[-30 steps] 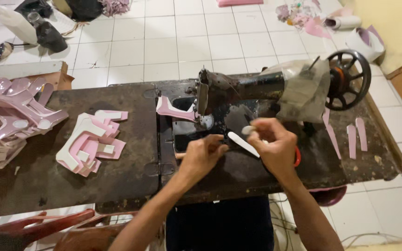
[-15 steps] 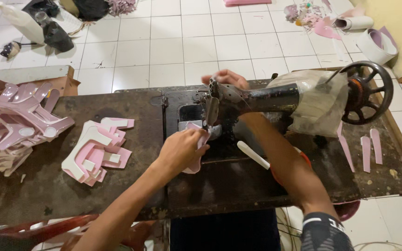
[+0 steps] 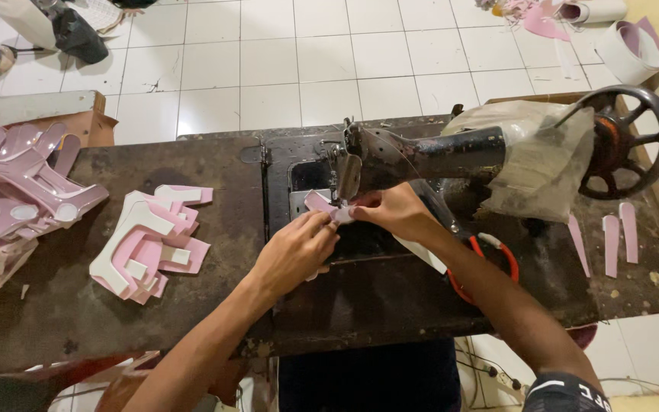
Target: The person sews pink shoe upper pieces together on a treadle sewing machine, guiding the fabric under the needle, then trims the thread with scissors and places the finished piece on a growing pile of completed shoe parts on the workbench.
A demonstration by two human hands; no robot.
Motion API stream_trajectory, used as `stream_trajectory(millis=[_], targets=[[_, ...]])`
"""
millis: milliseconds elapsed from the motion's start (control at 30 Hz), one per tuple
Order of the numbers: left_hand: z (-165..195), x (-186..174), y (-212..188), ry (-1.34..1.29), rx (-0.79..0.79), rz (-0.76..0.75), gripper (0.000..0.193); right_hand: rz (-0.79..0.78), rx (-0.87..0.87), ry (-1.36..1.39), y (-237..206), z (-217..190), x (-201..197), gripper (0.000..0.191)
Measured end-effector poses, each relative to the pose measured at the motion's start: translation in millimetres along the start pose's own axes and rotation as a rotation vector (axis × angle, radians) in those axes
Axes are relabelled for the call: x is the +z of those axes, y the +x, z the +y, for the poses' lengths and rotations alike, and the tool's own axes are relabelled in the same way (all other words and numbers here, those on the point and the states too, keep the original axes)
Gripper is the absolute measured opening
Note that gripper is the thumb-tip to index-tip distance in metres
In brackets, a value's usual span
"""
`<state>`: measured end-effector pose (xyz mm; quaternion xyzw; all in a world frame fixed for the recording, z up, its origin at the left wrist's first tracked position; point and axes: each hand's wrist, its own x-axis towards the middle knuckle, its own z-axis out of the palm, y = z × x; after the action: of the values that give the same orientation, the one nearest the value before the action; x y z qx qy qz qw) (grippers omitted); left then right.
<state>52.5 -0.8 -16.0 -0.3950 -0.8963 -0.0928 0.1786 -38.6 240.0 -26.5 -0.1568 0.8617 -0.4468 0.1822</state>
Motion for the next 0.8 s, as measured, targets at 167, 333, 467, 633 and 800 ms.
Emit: stream_trajectory(millis=[167, 333, 467, 633, 800], targets=[[-3.6, 9.8, -3.4, 0.004, 0.017, 0.006, 0.033, 0.020, 0.017, 0.094, 11.6, 19.5, 12.5, 0.027], [-1.2, 14.2, 1.5, -0.102, -0.089, 0.093, 0.022, 0.039, 0.072, -0.004, 14.5, 12.8, 11.9, 0.026], [4.4, 2.1, 10.8, 0.032, -0.071, 0.038, 0.044, 0.065, -0.030, -0.045, -0.3, -13.6, 4.2, 0.021], [12.5, -11.5, 22.9, -0.042, -0.152, -0.048, 0.080, 0.195, -0.288, -0.264, -68.7, -31.7, -39.9, 0.028], [14.0, -10.2, 21.7, 0.079, -0.066, -0.126, 0.067, 1.068, -0.520, -0.305, -116.0, -34.6, -166.3, 0.008]])
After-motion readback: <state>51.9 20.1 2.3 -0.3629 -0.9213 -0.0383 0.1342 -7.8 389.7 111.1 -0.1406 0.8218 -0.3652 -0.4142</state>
